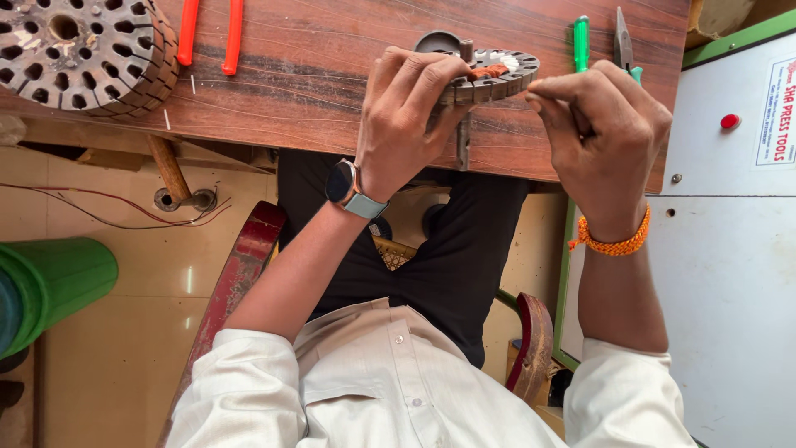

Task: The person inserts small white cylindrical components into the slots of a circular metal stator core held in a bench vise. The person uses both hands to place and press each component into position, working sequentially around the stator.

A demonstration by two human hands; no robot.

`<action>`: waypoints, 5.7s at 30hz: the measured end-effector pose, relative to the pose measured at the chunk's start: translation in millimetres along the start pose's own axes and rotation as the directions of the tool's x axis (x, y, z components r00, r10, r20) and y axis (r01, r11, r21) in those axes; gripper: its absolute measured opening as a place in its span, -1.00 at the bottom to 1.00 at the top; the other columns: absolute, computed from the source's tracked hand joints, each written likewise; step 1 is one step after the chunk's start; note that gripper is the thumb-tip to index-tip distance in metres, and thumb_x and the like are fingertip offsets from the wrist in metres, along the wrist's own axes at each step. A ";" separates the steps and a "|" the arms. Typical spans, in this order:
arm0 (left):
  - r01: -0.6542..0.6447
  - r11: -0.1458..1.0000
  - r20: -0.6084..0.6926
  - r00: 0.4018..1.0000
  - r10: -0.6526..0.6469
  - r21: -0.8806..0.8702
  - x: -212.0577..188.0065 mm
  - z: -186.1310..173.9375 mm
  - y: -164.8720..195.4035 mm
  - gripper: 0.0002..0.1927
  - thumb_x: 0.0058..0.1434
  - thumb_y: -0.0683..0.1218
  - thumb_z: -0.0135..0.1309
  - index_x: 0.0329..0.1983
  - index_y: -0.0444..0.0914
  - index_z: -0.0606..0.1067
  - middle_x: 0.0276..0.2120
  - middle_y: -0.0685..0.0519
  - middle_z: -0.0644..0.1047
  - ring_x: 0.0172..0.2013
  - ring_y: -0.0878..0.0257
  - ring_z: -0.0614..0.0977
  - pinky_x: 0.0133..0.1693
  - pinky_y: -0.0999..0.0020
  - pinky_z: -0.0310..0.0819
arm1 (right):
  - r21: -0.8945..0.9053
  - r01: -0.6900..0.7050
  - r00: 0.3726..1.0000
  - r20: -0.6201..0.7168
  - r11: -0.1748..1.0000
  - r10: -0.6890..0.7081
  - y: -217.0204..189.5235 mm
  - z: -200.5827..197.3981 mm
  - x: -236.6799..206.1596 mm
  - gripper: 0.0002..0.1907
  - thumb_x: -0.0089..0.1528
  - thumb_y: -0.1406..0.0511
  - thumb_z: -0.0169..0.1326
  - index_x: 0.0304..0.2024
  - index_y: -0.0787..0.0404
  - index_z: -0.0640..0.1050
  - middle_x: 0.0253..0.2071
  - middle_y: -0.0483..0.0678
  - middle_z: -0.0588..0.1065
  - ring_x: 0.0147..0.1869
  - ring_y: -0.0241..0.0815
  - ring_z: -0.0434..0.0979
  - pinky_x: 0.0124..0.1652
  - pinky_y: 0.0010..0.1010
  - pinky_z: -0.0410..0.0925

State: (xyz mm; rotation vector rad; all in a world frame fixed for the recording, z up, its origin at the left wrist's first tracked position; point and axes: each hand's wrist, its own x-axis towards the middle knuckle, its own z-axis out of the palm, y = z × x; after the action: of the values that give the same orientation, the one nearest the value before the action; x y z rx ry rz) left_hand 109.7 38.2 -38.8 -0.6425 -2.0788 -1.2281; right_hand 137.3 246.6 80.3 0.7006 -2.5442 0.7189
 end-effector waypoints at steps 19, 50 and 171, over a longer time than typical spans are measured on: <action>0.025 1.000 -0.027 0.999 -0.025 0.000 -4.2 2.0 1.3 -0.48 0.18 -0.16 0.40 0.19 -0.16 0.47 0.08 0.11 0.56 0.05 0.10 0.54 0.11 0.14 0.47 | 0.114 0.156 0.937 0.298 0.981 -0.183 27.1 14.4 66.6 -0.96 0.37 0.49 0.26 -0.14 0.35 0.64 -0.36 -0.06 0.53 -0.29 -0.42 0.57 -0.31 -0.65 0.33; 0.484 0.526 0.504 0.856 -0.118 -0.699 70.4 -8.0 -43.2 -0.89 0.34 -0.21 0.29 -0.09 -0.26 0.69 -0.25 0.11 0.68 -0.23 0.44 0.65 -0.16 0.45 0.59 | 0.236 -0.429 0.825 0.496 0.872 0.271 12.9 -9.4 69.2 -0.86 0.35 0.33 0.20 -0.25 0.30 0.64 -0.57 -0.19 0.38 -0.52 -0.56 0.24 -0.55 -0.63 0.08; 0.210 0.834 0.387 0.922 0.005 -0.511 62.1 -18.3 -49.0 -0.87 0.29 -0.21 0.32 -0.10 -0.23 0.70 -0.39 0.10 0.54 -0.34 0.36 0.58 -0.33 0.37 0.44 | 0.156 -0.176 0.954 0.272 0.972 0.129 -39.6 11.5 8.7 -0.87 0.30 0.54 0.19 -0.13 0.29 0.64 -0.27 -0.01 0.60 -0.29 -0.31 0.60 -0.33 -0.49 0.38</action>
State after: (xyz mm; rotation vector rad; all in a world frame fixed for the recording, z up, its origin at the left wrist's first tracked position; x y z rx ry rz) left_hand 39.1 5.6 -15.5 -1.1061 -2.0739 -1.9222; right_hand 149.9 207.6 90.1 0.7010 -2.8232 0.9760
